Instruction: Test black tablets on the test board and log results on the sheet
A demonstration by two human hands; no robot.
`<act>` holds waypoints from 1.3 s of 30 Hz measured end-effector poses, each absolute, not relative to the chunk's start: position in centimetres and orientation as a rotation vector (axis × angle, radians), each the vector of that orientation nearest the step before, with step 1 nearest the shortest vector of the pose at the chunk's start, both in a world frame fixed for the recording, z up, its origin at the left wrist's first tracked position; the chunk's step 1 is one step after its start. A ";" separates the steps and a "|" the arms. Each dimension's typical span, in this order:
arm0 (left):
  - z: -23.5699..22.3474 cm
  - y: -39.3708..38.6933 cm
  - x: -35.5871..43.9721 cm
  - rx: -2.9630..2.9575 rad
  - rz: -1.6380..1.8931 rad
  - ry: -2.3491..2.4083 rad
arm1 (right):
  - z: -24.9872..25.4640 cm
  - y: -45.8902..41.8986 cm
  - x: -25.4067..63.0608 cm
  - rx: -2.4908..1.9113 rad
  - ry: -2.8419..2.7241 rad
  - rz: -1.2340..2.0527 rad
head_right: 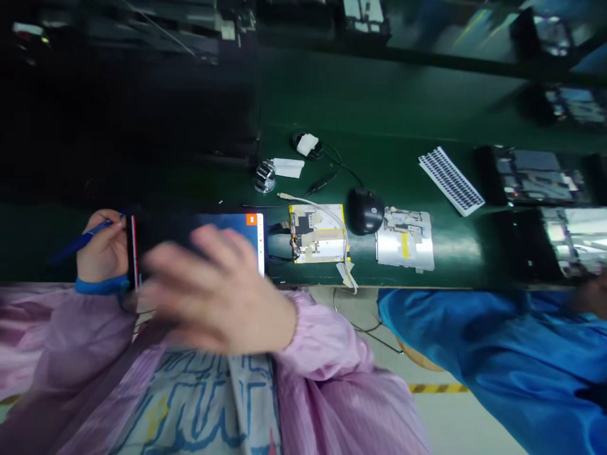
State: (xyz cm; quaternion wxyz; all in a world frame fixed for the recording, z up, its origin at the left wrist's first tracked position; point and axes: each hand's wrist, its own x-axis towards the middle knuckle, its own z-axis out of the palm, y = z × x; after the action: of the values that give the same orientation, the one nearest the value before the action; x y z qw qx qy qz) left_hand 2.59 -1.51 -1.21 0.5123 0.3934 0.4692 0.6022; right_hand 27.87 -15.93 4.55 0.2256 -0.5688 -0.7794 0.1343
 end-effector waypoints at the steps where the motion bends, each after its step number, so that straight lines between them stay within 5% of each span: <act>1: -1.2 -1.6 2.6 0.940 1.448 1.129 | 3.8 -15.6 29.0 -1.565 -2.121 0.356; 8: -1.0 -1.9 2.5 0.917 1.406 1.105 | -0.9 -16.3 32.4 -1.685 -2.058 0.479; 25: -0.2 -1.5 2.6 0.907 1.412 1.189 | -4.9 -12.9 39.2 -2.100 -1.706 0.057; 39: -0.6 -1.4 2.1 0.926 1.395 1.184 | -5.0 -12.8 39.0 -2.157 -1.693 0.088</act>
State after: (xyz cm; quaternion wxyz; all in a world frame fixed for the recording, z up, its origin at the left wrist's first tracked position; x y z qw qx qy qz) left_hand 2.07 -1.37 -0.55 0.5189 0.3859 0.4936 0.5815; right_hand 39.02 -12.84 -5.05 0.1977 -0.7707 -0.6049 0.0316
